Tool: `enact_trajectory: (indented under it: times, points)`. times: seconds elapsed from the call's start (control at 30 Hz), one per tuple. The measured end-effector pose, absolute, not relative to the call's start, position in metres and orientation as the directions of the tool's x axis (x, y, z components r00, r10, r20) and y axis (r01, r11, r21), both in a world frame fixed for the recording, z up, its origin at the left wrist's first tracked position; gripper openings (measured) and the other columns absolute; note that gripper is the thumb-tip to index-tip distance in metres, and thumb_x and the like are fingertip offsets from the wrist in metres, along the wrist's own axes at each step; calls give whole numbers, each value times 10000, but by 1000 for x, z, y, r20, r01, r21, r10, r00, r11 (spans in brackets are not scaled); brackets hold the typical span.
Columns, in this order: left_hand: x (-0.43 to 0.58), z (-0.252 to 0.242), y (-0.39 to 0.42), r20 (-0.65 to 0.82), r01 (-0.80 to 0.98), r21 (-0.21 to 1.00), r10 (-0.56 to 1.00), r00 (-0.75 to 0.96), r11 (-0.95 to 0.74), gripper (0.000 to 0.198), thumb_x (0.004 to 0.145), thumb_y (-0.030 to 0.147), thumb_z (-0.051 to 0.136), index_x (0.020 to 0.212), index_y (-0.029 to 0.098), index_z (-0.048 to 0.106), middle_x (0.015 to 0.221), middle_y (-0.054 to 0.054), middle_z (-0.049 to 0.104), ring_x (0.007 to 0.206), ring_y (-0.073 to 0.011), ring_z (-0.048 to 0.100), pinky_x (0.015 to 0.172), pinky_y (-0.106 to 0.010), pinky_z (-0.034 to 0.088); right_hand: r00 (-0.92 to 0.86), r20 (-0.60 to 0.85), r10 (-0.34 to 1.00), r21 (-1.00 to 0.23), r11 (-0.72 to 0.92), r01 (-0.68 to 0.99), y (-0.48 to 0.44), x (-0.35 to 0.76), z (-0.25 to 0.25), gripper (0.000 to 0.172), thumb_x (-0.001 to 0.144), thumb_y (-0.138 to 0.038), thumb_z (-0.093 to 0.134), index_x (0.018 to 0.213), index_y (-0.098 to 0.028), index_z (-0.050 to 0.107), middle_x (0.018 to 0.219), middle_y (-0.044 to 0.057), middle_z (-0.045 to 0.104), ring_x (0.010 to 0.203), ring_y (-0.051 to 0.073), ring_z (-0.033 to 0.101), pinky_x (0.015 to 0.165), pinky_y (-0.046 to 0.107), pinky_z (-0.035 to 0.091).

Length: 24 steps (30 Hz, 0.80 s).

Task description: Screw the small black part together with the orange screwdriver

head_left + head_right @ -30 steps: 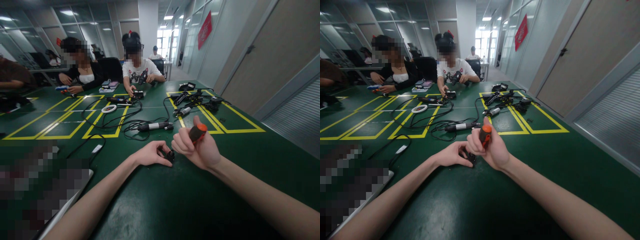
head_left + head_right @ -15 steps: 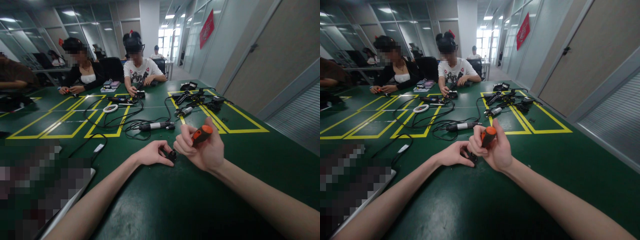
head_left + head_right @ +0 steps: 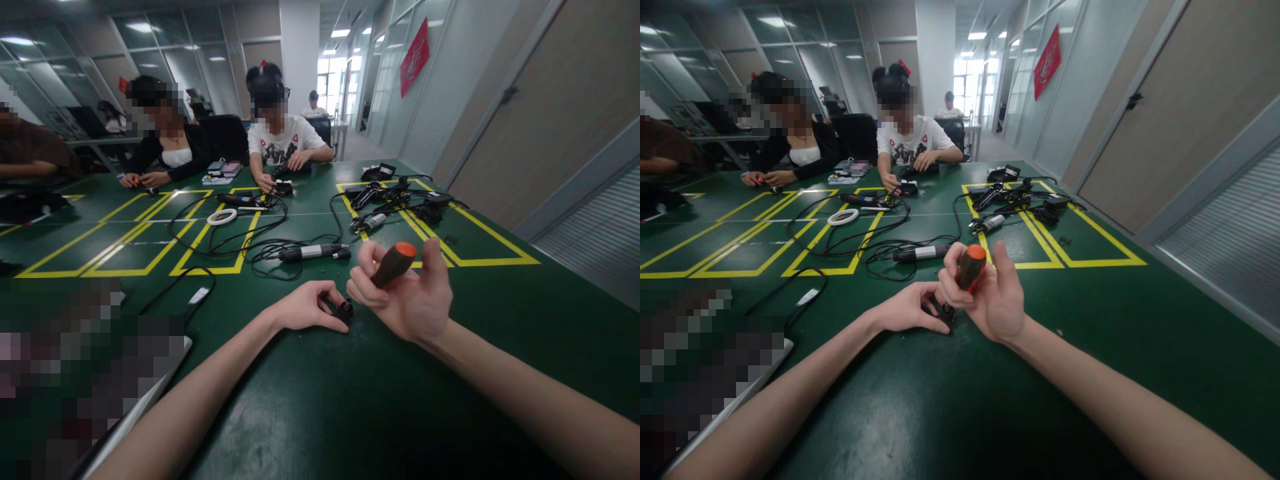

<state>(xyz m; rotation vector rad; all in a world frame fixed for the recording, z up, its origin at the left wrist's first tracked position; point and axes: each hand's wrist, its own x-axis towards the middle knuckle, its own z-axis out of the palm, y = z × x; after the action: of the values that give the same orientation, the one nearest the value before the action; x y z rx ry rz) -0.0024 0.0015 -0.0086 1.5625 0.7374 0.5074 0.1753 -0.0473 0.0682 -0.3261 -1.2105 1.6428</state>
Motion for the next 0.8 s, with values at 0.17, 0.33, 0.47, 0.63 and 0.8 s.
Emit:
enact_trajectory:
  times: [0.17,0.33,0.47,0.63,0.8]
  points:
    - [-3,-10,1,-96,162,987,713,694,-24,490,570,298,980,883,137,640,942,-29,715,778,-129,669,741,-285,557,-445,306,842,-839,17,-544,-47,175,69,549,918,-714,601,694,-217,537,493,-82,341,428,89,211,454,239,211]
    - [-2,-10,2,-99,166,986,717,690,-24,487,551,316,984,834,135,631,950,-22,713,742,-100,639,727,-264,542,-465,290,836,-826,-27,-563,-44,177,69,647,912,-771,546,597,-208,496,473,-86,262,436,86,182,462,250,204]
    - [-2,-10,2,-95,156,988,716,692,-20,494,549,321,982,833,140,619,948,-23,710,743,-107,650,711,-263,550,-439,311,843,-806,-10,-592,-45,177,69,516,853,-715,676,750,-221,570,501,-96,318,447,88,192,488,247,233]
    - [-2,-10,1,-100,166,986,719,688,-23,493,558,326,981,844,144,624,927,-21,709,764,-123,665,720,-275,558,-457,290,841,-844,0,-536,-44,177,68,618,929,-745,546,616,-212,542,472,-65,335,433,101,225,470,268,229]
    - [-2,-9,2,-103,162,987,718,689,-14,511,535,339,991,817,142,614,929,-19,708,743,-114,653,718,-275,555,-440,287,851,-842,5,-540,-45,178,67,651,894,-818,504,648,-218,549,472,-78,308,434,102,194,486,275,254]
